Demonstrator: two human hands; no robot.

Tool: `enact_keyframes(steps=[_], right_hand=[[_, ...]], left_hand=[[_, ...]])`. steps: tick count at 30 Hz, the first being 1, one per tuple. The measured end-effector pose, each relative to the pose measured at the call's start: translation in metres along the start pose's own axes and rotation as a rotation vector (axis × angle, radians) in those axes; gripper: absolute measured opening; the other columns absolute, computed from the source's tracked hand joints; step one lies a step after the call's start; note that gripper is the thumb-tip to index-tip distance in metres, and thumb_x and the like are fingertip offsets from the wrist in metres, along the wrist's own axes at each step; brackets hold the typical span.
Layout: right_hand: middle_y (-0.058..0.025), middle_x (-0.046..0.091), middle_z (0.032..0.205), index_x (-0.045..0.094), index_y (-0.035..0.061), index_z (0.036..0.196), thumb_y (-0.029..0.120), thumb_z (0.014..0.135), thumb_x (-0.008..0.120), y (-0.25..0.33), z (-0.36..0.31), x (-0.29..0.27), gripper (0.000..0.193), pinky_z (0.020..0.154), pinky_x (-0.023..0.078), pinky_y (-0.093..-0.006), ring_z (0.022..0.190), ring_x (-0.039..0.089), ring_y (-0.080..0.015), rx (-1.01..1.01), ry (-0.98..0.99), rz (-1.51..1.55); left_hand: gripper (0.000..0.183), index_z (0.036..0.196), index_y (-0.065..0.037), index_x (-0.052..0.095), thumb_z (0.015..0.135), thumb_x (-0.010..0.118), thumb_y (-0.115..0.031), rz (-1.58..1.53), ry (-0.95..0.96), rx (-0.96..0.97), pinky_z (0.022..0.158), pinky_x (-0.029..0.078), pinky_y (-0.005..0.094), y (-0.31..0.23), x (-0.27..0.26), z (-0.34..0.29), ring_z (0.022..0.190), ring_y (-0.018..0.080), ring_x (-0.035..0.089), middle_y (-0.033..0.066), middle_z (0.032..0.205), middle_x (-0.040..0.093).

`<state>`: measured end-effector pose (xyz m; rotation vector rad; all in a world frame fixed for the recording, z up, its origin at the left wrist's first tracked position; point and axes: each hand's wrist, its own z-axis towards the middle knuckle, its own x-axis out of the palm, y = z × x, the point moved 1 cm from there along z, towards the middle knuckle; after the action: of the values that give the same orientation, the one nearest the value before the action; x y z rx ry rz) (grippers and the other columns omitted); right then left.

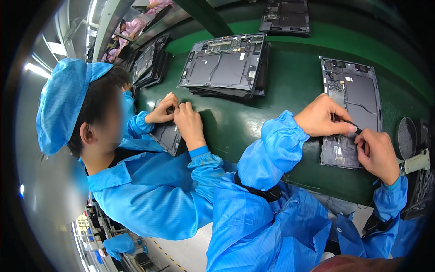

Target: Assembling and inspecting internal components of tablet devices on a production line using an electric screwdriver.

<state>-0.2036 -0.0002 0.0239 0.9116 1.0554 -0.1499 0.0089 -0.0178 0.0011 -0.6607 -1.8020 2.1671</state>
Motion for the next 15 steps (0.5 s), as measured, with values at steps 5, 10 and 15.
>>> enact_keyframes(steps=[5,10,15], right_hand=[[-0.0072,0.058,0.061,0.055,0.0031,0.083,0.002,0.065,0.072,0.009,0.003,-0.008,0.025,0.048,0.042,-0.031,0.049,0.057,-0.0197,0.097,0.143,0.174],[-0.0054,0.057,0.058,0.055,0.0018,0.085,0.005,0.065,0.075,0.01,0.002,0.003,0.029,0.046,0.042,-0.0285,0.047,0.056,-0.0168,0.014,0.203,0.164],[-0.0063,0.056,0.057,0.055,0.0014,0.083,0.0,0.07,0.067,0.004,0.001,0.004,0.018,0.046,0.041,-0.0282,0.044,0.055,-0.0162,0.143,0.188,0.271]], left_hand=[[0.017,0.088,0.0,0.072,0.079,0.073,-0.014,-0.029,0.039,-0.005,0.052,0.042,0.0206,-0.003,-0.002,-0.001,0.059,0.0049,0.056,0.0049,0.066,0.067],[0.017,0.088,0.0,0.072,0.079,0.073,-0.014,-0.085,0.055,-0.016,0.052,0.043,0.0205,-0.002,-0.004,-0.004,0.06,0.0054,0.057,0.0052,0.067,0.067],[0.016,0.087,0.002,0.071,0.08,0.07,-0.011,-0.047,0.134,-0.03,0.054,0.045,0.0211,-0.008,-0.008,-0.004,0.062,0.0074,0.059,0.0063,0.067,0.067]])
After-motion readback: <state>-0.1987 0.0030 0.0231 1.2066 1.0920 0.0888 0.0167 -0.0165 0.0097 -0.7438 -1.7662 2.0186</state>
